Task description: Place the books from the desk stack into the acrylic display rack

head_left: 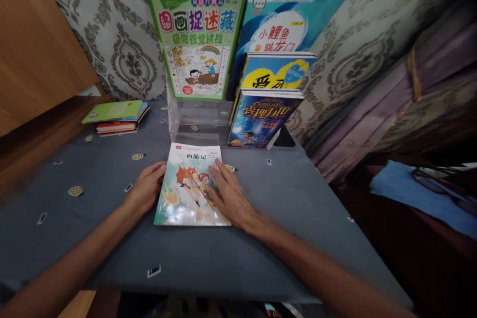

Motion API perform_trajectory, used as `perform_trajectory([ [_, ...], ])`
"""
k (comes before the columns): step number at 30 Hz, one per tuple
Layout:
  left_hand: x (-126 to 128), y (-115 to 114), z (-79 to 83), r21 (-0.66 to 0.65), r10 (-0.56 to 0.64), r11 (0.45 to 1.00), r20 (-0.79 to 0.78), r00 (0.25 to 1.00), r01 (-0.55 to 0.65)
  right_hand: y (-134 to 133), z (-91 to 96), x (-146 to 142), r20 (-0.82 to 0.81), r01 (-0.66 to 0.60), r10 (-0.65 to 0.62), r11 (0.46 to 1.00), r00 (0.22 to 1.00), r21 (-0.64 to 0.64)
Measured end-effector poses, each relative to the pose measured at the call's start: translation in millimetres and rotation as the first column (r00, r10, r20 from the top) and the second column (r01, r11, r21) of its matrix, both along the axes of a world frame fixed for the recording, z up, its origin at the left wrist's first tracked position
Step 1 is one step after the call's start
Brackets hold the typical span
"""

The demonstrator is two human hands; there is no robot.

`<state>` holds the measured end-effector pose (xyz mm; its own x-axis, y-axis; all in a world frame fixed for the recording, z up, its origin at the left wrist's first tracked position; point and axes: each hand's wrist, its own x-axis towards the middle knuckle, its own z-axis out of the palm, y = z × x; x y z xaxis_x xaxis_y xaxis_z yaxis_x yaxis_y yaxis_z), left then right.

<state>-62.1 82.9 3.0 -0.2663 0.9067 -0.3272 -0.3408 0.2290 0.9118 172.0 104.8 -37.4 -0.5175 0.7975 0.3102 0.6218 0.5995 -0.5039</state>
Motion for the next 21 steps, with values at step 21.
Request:
perform_trajectory([
  [21, 34, 8, 27.7, 0.102, -0.066, 0.994, 0.261, 0.963, 0.041, 5, -6.5, -4, -0.393, 0.212, -0.271, 0.959, 0.879, -0.185],
])
